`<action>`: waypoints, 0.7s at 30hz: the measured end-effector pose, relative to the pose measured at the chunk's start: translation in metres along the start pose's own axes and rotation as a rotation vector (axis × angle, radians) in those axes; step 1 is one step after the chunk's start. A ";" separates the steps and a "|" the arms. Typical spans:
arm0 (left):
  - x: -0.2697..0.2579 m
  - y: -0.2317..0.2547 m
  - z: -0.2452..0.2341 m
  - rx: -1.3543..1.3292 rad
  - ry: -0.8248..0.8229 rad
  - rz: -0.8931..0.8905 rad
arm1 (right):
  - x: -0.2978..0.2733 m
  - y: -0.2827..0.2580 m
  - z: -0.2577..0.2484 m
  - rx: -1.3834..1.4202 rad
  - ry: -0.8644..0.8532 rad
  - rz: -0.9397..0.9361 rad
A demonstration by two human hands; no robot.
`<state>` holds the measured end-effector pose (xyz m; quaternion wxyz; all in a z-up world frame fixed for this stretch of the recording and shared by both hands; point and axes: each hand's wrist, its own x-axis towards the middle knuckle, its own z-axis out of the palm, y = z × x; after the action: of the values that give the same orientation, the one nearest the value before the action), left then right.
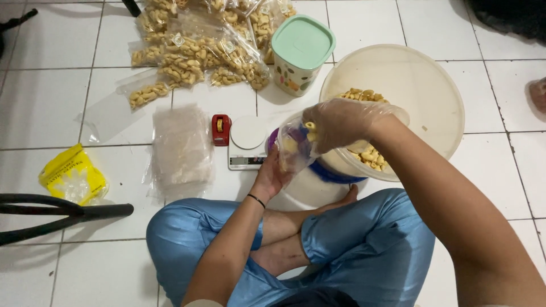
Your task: Manually packing snacks from a large bucket into small plastic bags and weighing them on a digital scale.
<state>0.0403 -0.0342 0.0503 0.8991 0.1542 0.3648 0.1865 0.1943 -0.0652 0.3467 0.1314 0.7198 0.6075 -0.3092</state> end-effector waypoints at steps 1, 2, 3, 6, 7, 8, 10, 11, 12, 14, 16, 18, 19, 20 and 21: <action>0.007 -0.004 -0.005 0.001 0.018 0.008 | -0.001 0.001 -0.001 0.024 -0.001 -0.022; 0.014 -0.008 -0.010 0.002 0.037 0.015 | -0.001 0.001 -0.002 0.047 -0.002 -0.044; 0.020 -0.011 -0.015 0.001 0.038 0.015 | 0.000 0.002 -0.002 0.047 -0.003 -0.045; 0.016 -0.010 -0.010 0.006 0.038 0.032 | 0.000 0.006 -0.003 0.049 -0.007 -0.044; -0.001 -0.002 0.003 -0.003 0.041 0.039 | -0.001 0.007 -0.004 0.093 -0.006 -0.048; -0.017 0.005 0.017 -0.011 0.044 0.046 | -0.002 0.009 -0.005 0.137 -0.004 -0.052; 0.001 -0.004 0.000 -0.027 0.033 0.064 | -0.002 0.016 -0.007 0.159 0.014 -0.046; 0.010 -0.008 -0.008 -0.043 0.022 0.085 | -0.002 0.019 -0.008 0.180 0.033 -0.041; 0.015 -0.011 -0.015 -0.045 0.023 0.086 | -0.006 0.016 -0.010 0.178 0.032 -0.042; 0.025 -0.016 -0.029 -0.021 0.043 0.106 | -0.016 0.010 -0.015 0.180 -0.041 -0.009; 0.031 -0.018 -0.031 -0.022 0.023 0.109 | -0.017 0.008 -0.013 0.150 -0.049 -0.015; 0.030 -0.018 -0.029 -0.021 0.004 0.111 | -0.017 0.005 -0.011 0.121 -0.057 -0.020; 0.027 -0.016 -0.027 -0.028 0.007 0.113 | -0.017 0.003 -0.011 0.129 -0.054 -0.017; 0.023 -0.015 -0.025 -0.035 0.011 0.115 | -0.017 0.001 -0.011 0.138 -0.051 -0.014; 0.023 -0.015 -0.026 -0.036 0.012 0.117 | -0.015 0.001 -0.010 0.137 -0.052 -0.015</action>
<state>0.0403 -0.0341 0.0127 0.8871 0.1579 0.3572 0.2461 0.1969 -0.0717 0.3640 0.0954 0.7141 0.5868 -0.3695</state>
